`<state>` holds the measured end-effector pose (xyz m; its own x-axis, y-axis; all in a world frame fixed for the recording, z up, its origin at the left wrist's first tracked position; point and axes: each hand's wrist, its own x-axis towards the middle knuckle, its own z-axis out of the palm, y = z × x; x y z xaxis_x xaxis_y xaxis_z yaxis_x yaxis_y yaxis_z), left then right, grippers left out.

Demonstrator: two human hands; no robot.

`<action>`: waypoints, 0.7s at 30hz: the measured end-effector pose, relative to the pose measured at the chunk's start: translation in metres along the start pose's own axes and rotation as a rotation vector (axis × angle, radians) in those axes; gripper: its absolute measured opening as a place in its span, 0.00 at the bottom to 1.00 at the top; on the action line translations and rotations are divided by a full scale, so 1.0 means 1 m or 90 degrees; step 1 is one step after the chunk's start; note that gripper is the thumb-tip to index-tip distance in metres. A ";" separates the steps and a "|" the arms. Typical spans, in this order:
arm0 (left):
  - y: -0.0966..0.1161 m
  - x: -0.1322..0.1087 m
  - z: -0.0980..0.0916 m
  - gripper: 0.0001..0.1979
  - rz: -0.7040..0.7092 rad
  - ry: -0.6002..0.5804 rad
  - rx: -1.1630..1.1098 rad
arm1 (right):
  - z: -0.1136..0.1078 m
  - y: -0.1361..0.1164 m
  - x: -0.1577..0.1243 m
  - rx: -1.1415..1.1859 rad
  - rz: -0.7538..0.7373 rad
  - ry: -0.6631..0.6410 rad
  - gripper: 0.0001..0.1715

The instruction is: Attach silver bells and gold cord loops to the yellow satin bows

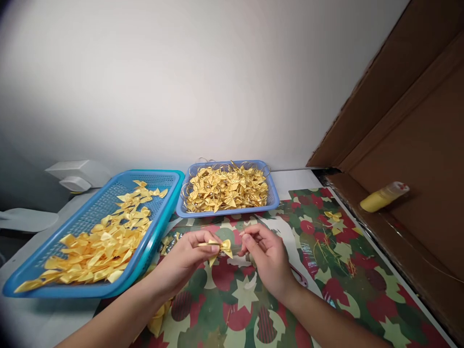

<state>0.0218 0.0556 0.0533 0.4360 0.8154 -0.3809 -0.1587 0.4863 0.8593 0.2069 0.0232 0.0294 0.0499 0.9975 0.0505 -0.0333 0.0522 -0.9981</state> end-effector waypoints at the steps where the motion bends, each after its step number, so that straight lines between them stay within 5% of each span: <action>1: 0.000 0.000 0.000 0.11 -0.009 -0.014 0.010 | 0.001 0.002 0.001 -0.007 0.008 -0.006 0.11; 14: -0.018 -0.001 0.013 0.10 -0.236 -0.138 -0.130 | 0.010 0.023 0.000 -0.032 0.021 -0.037 0.10; 21: -0.019 -0.006 0.017 0.10 -0.139 0.008 -0.219 | 0.010 0.005 -0.003 -0.023 -0.008 0.041 0.08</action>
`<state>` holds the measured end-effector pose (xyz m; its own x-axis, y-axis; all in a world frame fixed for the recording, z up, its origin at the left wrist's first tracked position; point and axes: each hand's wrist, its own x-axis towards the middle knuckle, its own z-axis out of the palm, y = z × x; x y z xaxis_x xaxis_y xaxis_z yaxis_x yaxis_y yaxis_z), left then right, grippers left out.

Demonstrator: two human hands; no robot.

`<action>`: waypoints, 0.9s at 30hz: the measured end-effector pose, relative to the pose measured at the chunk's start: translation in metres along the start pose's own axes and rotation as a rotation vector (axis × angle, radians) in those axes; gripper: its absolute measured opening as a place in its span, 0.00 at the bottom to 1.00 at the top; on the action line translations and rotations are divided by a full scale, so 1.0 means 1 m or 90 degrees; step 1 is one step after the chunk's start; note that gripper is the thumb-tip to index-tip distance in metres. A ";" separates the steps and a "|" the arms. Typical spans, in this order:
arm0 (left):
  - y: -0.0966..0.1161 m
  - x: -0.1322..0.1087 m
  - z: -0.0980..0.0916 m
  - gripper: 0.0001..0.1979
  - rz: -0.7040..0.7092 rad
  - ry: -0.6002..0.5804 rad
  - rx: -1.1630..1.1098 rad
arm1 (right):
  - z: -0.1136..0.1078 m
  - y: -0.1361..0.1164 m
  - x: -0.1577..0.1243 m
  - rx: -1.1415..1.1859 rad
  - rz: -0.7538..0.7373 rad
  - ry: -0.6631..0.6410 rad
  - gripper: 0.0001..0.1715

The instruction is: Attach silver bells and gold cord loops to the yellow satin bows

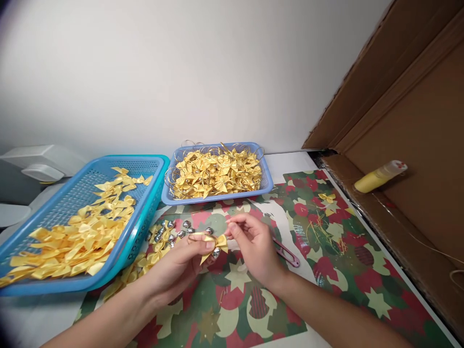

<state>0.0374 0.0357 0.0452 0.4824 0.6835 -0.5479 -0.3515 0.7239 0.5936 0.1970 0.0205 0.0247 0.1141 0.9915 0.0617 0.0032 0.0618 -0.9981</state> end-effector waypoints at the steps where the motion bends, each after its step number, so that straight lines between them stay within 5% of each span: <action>1: 0.000 -0.001 0.000 0.10 0.019 0.023 0.013 | -0.001 -0.005 0.000 -0.004 -0.018 0.028 0.07; 5: 0.003 -0.005 0.001 0.11 0.081 0.089 0.056 | -0.008 -0.025 -0.005 -0.103 -0.138 0.072 0.04; 11: 0.006 -0.006 0.004 0.13 0.099 0.101 0.056 | -0.007 -0.032 -0.011 -0.312 -0.353 -0.033 0.10; 27: 0.007 -0.012 0.006 0.14 0.066 0.110 0.042 | -0.007 -0.041 -0.011 -0.354 -0.398 -0.015 0.11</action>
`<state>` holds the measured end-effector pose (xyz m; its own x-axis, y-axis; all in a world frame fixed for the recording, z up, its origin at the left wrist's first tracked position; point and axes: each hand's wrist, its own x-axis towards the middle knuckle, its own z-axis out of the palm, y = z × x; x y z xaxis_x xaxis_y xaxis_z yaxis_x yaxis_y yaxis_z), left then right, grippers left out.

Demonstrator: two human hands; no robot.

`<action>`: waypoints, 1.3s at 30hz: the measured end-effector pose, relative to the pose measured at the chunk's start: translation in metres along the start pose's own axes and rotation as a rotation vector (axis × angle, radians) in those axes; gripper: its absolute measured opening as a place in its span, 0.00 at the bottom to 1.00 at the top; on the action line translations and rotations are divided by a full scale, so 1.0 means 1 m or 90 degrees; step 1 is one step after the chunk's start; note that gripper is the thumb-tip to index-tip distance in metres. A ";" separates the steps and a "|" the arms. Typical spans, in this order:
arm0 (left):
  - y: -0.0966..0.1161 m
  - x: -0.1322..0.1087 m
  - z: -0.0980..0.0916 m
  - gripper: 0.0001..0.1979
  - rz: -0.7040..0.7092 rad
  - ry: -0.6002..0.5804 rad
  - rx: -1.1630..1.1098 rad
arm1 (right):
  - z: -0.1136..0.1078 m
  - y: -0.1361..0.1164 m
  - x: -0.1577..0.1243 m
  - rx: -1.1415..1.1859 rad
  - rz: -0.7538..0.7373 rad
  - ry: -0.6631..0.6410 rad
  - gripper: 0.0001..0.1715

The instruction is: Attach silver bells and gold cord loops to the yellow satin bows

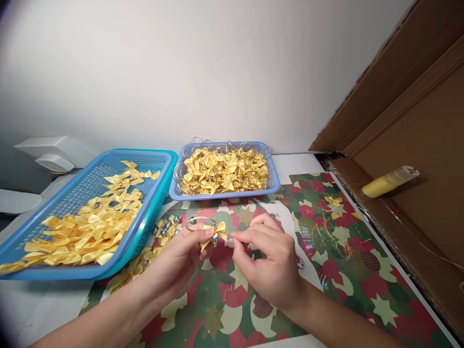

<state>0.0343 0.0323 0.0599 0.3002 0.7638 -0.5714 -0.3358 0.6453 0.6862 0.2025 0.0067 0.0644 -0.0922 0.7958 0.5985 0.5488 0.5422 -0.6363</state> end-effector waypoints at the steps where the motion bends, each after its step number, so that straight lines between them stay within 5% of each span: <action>1: 0.000 0.000 0.000 0.14 0.006 -0.001 0.008 | 0.000 0.000 0.000 -0.001 -0.001 -0.001 0.11; 12: -0.003 -0.001 -0.001 0.15 0.073 -0.027 0.063 | -0.001 -0.002 0.001 0.007 -0.005 -0.012 0.11; 32: -0.001 0.000 -0.002 0.12 0.048 -0.032 0.077 | -0.003 0.000 0.003 0.036 0.003 -0.041 0.12; 39: 0.001 -0.002 0.000 0.14 -0.036 -0.050 0.024 | -0.008 0.002 0.008 0.053 0.000 -0.064 0.12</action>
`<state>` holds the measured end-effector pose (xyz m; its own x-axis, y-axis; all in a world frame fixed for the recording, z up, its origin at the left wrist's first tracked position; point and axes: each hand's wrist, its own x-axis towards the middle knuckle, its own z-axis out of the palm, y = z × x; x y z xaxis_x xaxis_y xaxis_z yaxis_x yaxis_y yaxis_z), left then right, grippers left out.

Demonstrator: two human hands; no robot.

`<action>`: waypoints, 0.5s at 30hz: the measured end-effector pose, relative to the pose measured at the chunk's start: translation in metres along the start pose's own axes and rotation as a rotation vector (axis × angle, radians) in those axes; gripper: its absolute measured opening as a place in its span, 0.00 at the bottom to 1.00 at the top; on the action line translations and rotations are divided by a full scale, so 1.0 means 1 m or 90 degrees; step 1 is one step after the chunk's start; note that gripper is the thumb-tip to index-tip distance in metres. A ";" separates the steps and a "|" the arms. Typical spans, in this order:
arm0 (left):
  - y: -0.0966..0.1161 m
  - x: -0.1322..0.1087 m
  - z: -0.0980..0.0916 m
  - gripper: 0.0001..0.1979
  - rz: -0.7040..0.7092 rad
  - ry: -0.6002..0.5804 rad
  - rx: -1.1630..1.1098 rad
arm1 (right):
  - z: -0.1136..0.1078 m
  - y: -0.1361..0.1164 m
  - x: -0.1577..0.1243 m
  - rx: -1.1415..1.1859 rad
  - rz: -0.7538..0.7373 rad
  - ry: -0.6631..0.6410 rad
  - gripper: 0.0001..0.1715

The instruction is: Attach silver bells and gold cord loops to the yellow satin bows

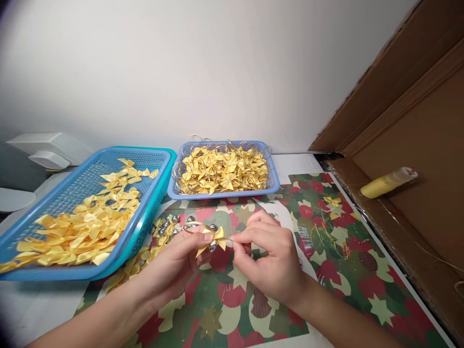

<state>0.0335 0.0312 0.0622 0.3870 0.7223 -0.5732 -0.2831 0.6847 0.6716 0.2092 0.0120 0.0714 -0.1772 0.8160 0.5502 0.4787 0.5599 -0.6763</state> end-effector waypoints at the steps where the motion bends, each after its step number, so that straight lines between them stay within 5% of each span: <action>1: 0.000 0.000 0.000 0.15 -0.001 0.002 -0.004 | 0.000 0.000 0.000 -0.001 0.003 -0.001 0.12; 15: 0.000 0.001 0.000 0.12 -0.014 0.009 0.032 | -0.001 -0.001 0.001 0.000 0.005 -0.025 0.11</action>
<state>0.0337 0.0319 0.0615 0.3799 0.7083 -0.5949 -0.2304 0.6953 0.6808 0.2092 0.0118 0.0731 -0.2066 0.8251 0.5259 0.4799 0.5539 -0.6804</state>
